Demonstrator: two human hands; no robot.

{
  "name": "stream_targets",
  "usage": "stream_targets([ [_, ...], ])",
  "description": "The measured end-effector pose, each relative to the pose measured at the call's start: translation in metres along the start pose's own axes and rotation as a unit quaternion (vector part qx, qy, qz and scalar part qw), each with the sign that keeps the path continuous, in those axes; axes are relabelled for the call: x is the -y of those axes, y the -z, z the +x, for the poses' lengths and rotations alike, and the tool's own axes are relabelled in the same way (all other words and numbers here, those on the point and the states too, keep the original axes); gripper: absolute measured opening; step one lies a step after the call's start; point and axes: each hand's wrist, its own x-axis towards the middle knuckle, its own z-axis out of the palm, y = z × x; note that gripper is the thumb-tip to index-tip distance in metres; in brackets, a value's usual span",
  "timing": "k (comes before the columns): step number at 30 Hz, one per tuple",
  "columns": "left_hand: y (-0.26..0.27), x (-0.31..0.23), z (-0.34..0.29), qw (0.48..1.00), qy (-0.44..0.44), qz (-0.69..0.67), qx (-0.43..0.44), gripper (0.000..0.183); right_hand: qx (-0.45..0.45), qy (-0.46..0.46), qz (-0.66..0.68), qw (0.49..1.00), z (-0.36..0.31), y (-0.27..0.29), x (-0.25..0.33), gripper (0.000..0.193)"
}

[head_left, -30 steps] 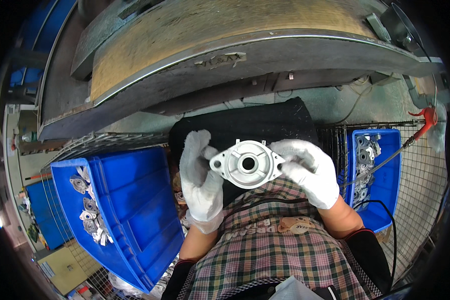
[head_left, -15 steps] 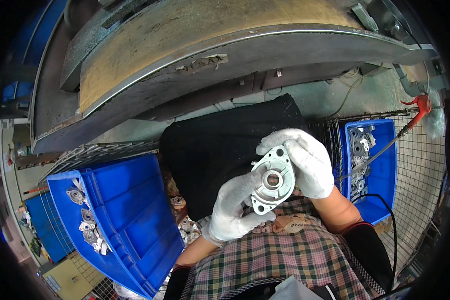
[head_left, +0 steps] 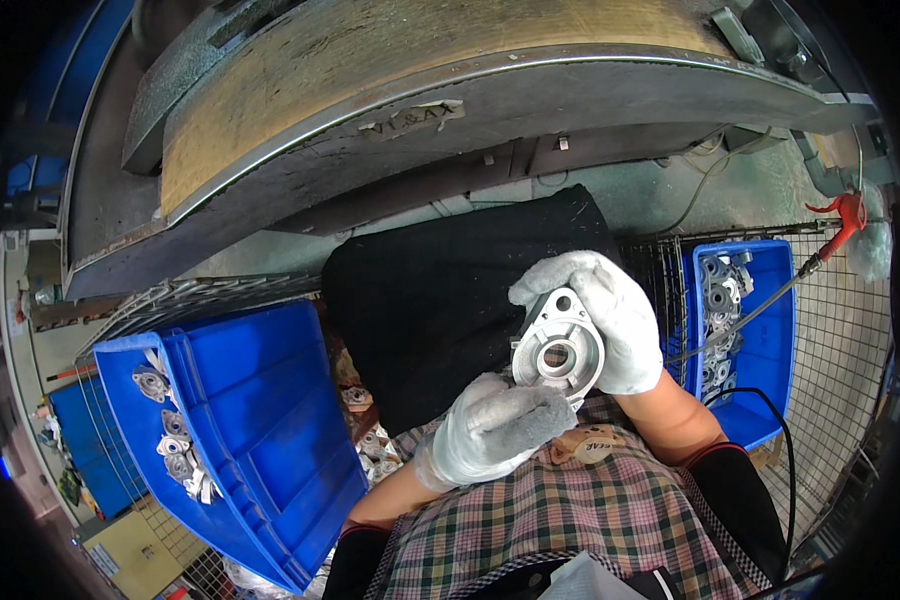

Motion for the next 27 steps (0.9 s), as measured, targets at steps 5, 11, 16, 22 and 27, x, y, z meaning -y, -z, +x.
stream_targets([
  [5, -0.007, 0.004, -0.002, 0.999, -0.001, -0.038, -0.018, 0.031, -0.003, 0.007, 0.009, 1.000, 0.002, 0.001, -0.003, 0.035],
  [11, -0.008, 0.000, 0.001, 0.997, 0.004, -0.073, -0.026, 0.029, 0.012, -0.017, 0.050, 0.999, 0.003, 0.001, -0.004, 0.033],
  [16, -0.009, -0.001, 0.002, 0.998, -0.004, -0.065, -0.021, 0.031, 0.001, -0.009, 0.062, 0.998, 0.003, -0.001, -0.007, 0.032],
  [22, -0.012, 0.001, -0.001, 0.981, 0.079, -0.174, -0.035, 0.029, -0.004, -0.026, 0.077, 0.997, 0.002, -0.001, -0.006, 0.032],
  [27, -0.007, 0.004, -0.001, 0.976, 0.074, -0.202, -0.006, 0.029, -0.003, -0.030, 0.074, 0.997, 0.002, -0.002, -0.006, 0.032],
])
